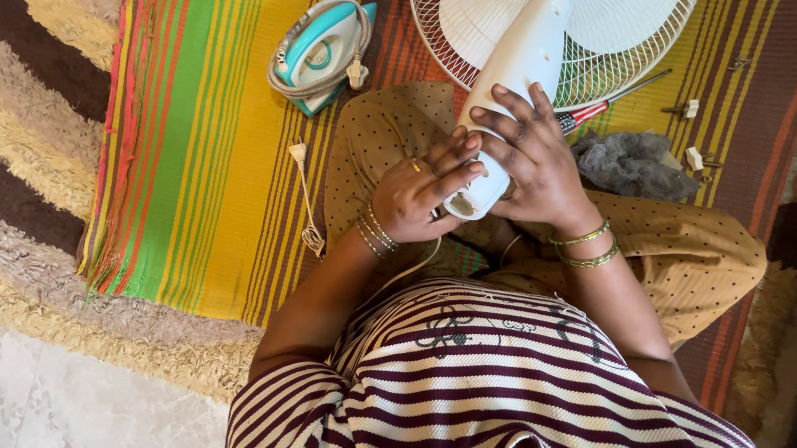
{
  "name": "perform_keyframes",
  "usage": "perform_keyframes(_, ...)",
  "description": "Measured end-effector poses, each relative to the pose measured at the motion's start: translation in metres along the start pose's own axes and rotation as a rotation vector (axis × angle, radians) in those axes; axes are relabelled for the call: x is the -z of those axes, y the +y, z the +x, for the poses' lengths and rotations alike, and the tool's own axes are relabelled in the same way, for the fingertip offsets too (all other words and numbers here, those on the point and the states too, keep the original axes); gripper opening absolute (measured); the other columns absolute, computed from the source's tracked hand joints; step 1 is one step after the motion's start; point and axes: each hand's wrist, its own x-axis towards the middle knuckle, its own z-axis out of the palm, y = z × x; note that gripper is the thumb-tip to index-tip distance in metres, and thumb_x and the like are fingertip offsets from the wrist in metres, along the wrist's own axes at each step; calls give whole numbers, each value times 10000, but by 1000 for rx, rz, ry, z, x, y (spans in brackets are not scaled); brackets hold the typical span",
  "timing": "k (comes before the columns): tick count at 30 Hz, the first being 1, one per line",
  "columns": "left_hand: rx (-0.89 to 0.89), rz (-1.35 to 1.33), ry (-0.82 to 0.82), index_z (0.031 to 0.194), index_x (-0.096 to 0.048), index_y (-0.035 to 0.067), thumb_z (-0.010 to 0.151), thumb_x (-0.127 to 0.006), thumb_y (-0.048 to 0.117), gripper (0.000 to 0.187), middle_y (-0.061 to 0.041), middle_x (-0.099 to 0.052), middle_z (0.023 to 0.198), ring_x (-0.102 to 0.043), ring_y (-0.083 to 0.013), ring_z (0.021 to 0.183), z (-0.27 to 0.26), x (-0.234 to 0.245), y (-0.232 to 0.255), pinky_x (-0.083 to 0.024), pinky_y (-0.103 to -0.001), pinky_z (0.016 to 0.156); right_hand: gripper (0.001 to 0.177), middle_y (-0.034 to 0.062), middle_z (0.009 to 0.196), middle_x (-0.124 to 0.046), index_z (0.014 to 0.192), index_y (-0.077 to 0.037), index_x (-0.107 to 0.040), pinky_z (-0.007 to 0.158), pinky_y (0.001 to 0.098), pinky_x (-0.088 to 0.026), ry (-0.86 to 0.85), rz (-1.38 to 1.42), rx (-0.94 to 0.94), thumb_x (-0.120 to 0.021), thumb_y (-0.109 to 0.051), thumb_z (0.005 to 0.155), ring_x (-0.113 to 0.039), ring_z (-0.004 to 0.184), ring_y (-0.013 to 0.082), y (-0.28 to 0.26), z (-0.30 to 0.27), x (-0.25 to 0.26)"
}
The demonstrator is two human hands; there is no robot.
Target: The person sits on a mat and cleans a disassembled white electric fan. They wipe the fan's plastic housing with a grey cloth, then reassemble the parts by hand, aligning and snapping the casing together.
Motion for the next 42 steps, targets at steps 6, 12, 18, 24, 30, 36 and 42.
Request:
perform_keyframes(6, 85, -16, -37, 1536, -451, 158, 832, -891, 195, 831, -51, -361, 1665, -387, -230, 1555, 0, 5, 8, -600, -315, 925, 767, 100, 1584, -475, 1372, -114, -567, 1290, 632, -177, -41, -23, -41, -891, -439, 757, -323, 1538, 369, 0, -3, -6)
perform_keyframes(12, 120, -106, 29, 1596, -281, 132, 859, -894, 345, 982, -97, -244, 1706, -267, -324, 1595, 3, -5, 13, -482, -486, 1186, 959, 87, 1649, -387, 1546, -136, -425, 1322, 616, -120, 13, 35, -66, -885, -455, 769, -248, 1585, 339, 1, -12, -17)
perform_keyframes(18, 253, -188, 191, 1580, -283, 100, 909, -847, 363, 915, -226, -227, 1684, -271, -392, 1599, 9, -12, 29, -322, -512, 1288, 1044, 93, 1636, -374, 1561, -138, -389, 1302, 614, -102, 35, 45, -82, -846, -504, 697, -248, 1560, 344, -1, -16, -32)
perform_keyframes(24, 304, -268, 263, 1510, -407, 106, 950, -794, 210, 689, -206, -316, 1671, -322, -375, 1551, 7, -15, 34, -316, -502, 1290, 847, 103, 1658, -384, 1573, -115, -405, 1333, 615, -88, 48, 38, -77, -799, -271, 839, -253, 1599, 338, -4, -16, -35)
perform_keyframes(30, 274, -181, 362, 1434, -452, 115, 890, -865, 225, 692, -146, -452, 1561, -439, -366, 1492, 5, -25, 26, -400, -498, 1234, 857, 115, 1649, -377, 1569, -106, -407, 1316, 623, -92, 34, 54, -53, -799, -267, 824, -267, 1583, 345, -6, -15, -34)
perform_keyframes(36, 193, -40, 371, 1330, -467, 109, 811, -916, 322, 718, -133, -523, 1392, -533, -328, 1353, 5, -28, 12, -485, -517, 1175, 875, 104, 1664, -375, 1585, -120, -395, 1328, 602, -101, 6, 7, -42, -802, -247, 821, -270, 1589, 314, 0, -21, -41)
perform_keyframes(42, 182, 87, 377, 1230, -488, 100, 780, -917, 426, 702, -112, -553, 1272, -579, -306, 1225, 7, -29, 10, -533, -483, 1059, 739, 83, 1664, -390, 1565, -148, -366, 1342, 577, -150, 164, -69, 62, -794, -267, 974, -319, 1588, 281, 0, -23, -56)
